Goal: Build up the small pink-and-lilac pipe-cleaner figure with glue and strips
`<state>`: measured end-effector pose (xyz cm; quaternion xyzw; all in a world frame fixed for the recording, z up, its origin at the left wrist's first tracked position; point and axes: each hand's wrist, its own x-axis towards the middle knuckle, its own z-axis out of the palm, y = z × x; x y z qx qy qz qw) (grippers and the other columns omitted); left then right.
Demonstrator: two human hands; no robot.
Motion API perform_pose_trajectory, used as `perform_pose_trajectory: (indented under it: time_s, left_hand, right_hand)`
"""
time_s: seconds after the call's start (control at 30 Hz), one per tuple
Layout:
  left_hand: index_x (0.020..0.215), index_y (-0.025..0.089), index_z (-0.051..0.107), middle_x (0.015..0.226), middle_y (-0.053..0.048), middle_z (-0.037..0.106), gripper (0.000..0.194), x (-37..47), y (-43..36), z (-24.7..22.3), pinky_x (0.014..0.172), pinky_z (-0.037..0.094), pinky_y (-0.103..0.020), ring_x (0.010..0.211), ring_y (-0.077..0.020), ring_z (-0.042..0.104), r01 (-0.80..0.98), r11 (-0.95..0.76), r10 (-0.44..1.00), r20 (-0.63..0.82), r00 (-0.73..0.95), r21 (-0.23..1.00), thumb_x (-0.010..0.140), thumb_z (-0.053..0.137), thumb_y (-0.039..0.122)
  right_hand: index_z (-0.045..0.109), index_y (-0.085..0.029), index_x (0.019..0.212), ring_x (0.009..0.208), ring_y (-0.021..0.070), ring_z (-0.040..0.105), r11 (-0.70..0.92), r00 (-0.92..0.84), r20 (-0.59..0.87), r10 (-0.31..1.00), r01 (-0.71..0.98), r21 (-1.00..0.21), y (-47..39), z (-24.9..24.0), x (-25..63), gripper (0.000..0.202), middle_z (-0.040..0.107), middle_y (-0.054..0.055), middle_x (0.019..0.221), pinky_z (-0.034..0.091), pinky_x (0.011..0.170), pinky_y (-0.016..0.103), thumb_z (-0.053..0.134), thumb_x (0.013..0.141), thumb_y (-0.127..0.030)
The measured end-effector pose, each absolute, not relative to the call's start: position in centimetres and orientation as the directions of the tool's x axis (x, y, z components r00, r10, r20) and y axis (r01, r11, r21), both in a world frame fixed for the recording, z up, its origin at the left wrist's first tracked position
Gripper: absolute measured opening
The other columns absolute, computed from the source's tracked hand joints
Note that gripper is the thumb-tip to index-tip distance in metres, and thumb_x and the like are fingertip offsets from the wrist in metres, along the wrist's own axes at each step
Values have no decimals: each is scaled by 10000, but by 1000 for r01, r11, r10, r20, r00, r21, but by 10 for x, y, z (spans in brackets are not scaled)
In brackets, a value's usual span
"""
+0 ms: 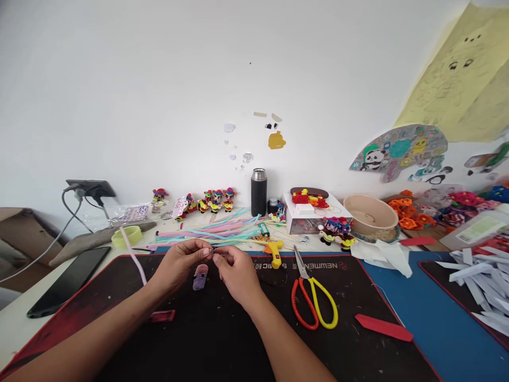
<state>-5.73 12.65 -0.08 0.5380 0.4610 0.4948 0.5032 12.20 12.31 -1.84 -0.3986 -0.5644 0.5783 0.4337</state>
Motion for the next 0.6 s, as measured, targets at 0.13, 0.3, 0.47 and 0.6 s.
perform_pose_trajectory:
  time_s: [0.13,0.3,0.47,0.6]
  left_hand:
    - [808,192,750,823,-38,724,277,-57,122,5,692,504,-285,788,-204,628,217,-157,988,155,26,964,776,812,461]
    - [855,227,753,844,-26,732,132,-59,119,11,737,505,-297,804,-205,660,448,-355,931,354,90,821,851,748,359]
    - [885,230,744,833,-21,718,74,-60,119,14,751,493,-288,801,-189,649,512,-537,838,491,237,670,918,681,249]
    - [907,230,745,886,-39,723,118,-62,119,16,798,502,-294,875,-201,656,529,-617,782,534,323,583,959,640,212]
  right_hand:
    - [707,-145,1059,419,88,385,-30,-304,2,953,-101,-994,121,-11,123,414,488,-89,526,299,409,223,703,873,-515]
    - [692,-159,996,388,69,356,-116,-315,-53,948,-186,-976,120,-7,122,459,482,-101,526,251,375,210,745,811,-576]
    - [676,-166,955,375,57,353,-154,-325,-73,943,-231,-961,119,-7,123,437,501,-99,523,222,363,196,781,785,-554]
    - [668,-160,936,377,50,339,-188,-344,-91,935,-262,-947,119,-7,123,420,476,-109,507,187,363,191,806,770,-521]
